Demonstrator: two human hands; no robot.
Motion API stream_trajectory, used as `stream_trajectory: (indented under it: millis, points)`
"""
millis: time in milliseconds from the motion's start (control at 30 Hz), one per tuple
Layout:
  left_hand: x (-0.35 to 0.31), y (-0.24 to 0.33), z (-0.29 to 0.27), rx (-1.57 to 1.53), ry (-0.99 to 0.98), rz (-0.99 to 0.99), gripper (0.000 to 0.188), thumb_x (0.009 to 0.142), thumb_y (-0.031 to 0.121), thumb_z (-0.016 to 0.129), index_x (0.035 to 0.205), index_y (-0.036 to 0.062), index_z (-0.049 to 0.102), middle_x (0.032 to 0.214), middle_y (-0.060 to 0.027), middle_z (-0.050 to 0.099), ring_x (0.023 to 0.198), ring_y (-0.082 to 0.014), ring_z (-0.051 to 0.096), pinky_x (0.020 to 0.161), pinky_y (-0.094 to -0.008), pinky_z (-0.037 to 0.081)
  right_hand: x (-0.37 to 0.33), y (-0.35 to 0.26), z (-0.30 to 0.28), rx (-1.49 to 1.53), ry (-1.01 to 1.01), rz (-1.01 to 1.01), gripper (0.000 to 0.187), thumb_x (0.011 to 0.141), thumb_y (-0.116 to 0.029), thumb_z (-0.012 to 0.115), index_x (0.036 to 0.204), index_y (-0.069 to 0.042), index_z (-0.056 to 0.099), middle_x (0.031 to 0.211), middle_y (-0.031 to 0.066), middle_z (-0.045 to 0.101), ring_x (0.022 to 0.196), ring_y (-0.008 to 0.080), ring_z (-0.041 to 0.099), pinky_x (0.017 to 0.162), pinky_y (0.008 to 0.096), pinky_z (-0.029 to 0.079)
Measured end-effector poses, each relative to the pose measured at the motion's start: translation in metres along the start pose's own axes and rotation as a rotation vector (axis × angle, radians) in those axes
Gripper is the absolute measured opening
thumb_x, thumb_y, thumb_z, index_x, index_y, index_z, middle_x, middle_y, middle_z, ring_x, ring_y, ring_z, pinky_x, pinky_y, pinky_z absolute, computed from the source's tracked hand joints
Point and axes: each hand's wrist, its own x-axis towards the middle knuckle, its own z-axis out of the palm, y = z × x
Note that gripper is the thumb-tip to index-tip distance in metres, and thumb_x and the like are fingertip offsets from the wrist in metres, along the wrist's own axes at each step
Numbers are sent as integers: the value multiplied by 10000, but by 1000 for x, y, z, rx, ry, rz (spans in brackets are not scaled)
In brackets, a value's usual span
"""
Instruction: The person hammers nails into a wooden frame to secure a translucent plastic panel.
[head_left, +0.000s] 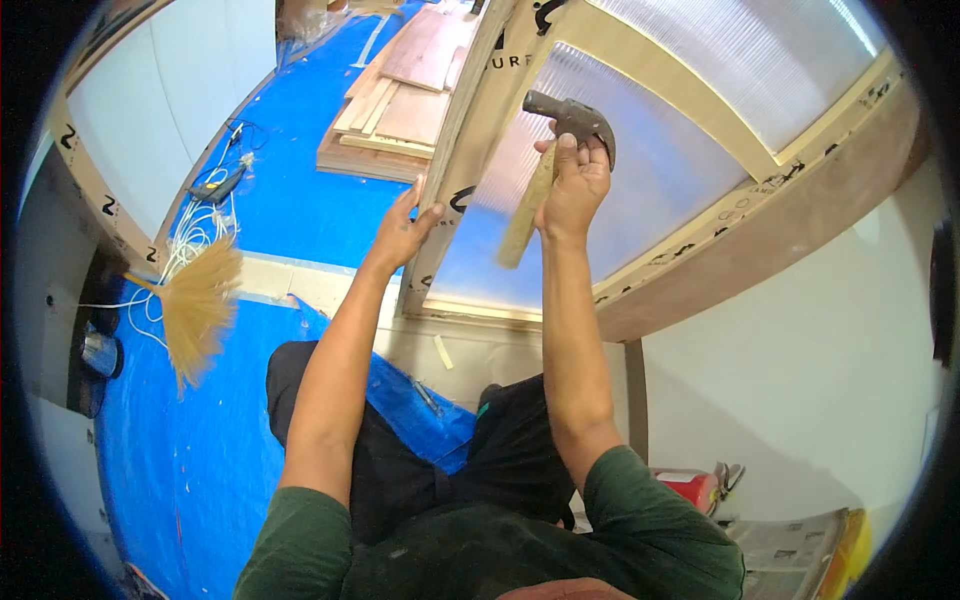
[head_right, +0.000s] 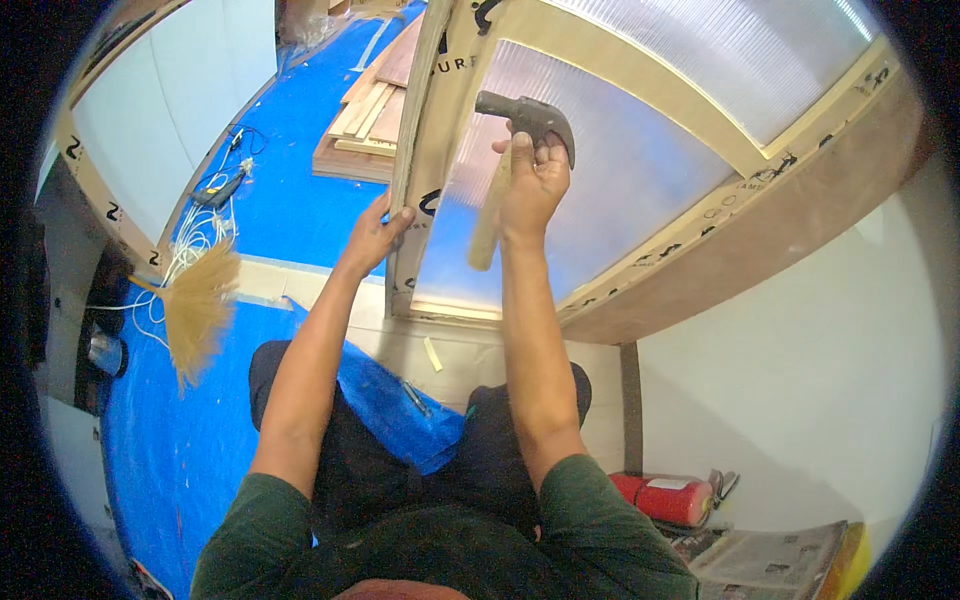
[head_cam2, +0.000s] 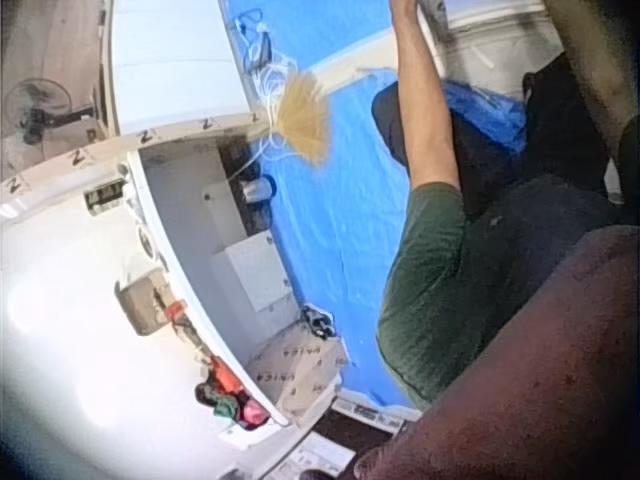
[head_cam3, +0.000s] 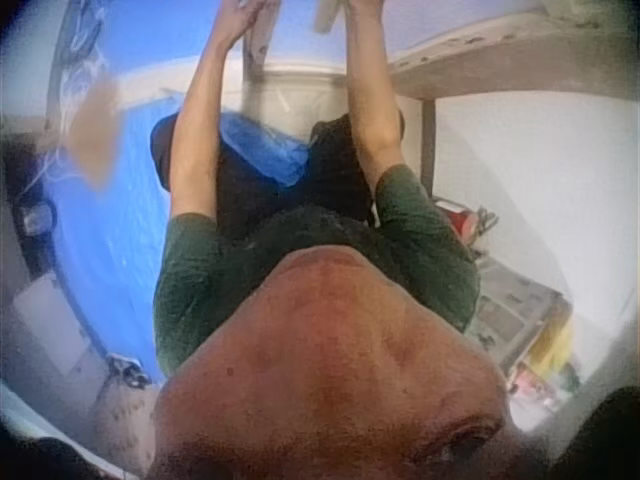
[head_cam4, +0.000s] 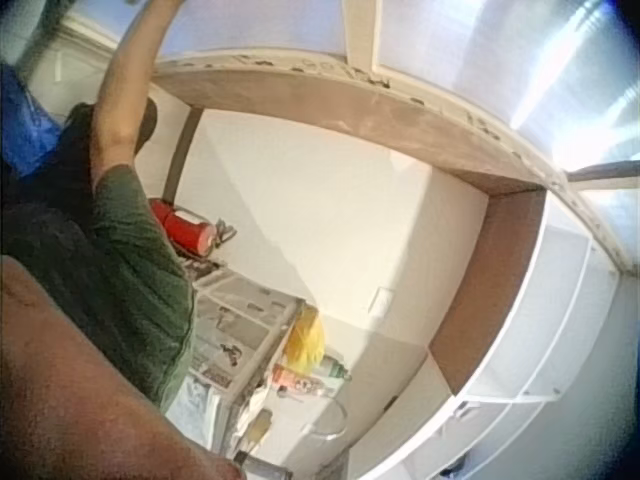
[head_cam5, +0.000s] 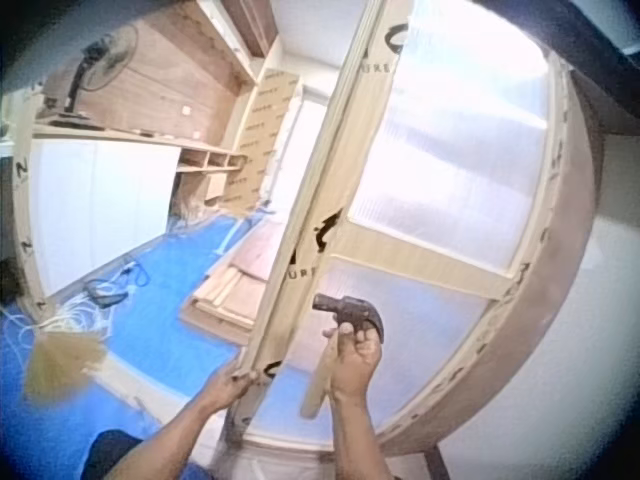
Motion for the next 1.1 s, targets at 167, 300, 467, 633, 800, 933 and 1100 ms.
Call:
stream_trajectory:
  millis: [167,300,467,633,800,933,1100]
  points:
    - [2,-4,-4,40,13,17,628,1000,374,658,1538,110,468,1451,-150,578,1305,-258,552,1088,-397,444,3,-7,12,45,9,16,314,1013,-10,588,1317,48,540,1194,150,668,922,183,668,815,329,580]
    - [1,4,-3,-32,-68,-90,865,951,538,663,1556,-9,377,1503,-255,502,1422,-363,458,1168,-430,364,7,-8,11,28,31,2,310,1009,-5,589,1312,40,546,1194,142,669,947,188,671,817,333,582]
    - [1,4,-6,-77,-70,-50,840,957,516,664,1550,-10,385,1488,-259,514,1408,-375,469,1160,-433,372,14,-13,13,35,-4,-8,293,1010,-19,596,1297,31,558,1184,140,673,942,184,670,806,335,583]
    - [1,-3,-3,-22,-28,-20,747,968,455,673,1526,20,434,1441,-220,550,1319,-329,526,1110,-409,417,17,-23,21,51,12,9,283,1014,-39,603,1286,29,562,1171,148,675,899,177,668,797,331,581]
    - [3,-9,-1,-8,40,10,585,990,371,677,1472,72,536,1340,-134,631,1138,-228,639,990,-364,514,22,-25,26,30,33,-10,272,1015,-34,596,1277,29,563,1168,148,677,901,174,667,791,328,579]
    - [2,2,-5,-61,-81,-63,812,966,491,663,1546,-10,393,1497,-262,504,1413,-368,465,1163,-419,367,23,-28,25,38,22,-8,301,1014,-57,618,1288,38,538,1167,163,681,856,200,682,803,318,564]
    - [2,5,-10,6,-59,-23,814,968,499,662,1551,1,391,1510,-243,503,1424,-357,451,1173,-413,356,26,-32,29,65,30,2,298,1016,-58,615,1288,35,538,1163,159,681,858,210,682,809,329,563]
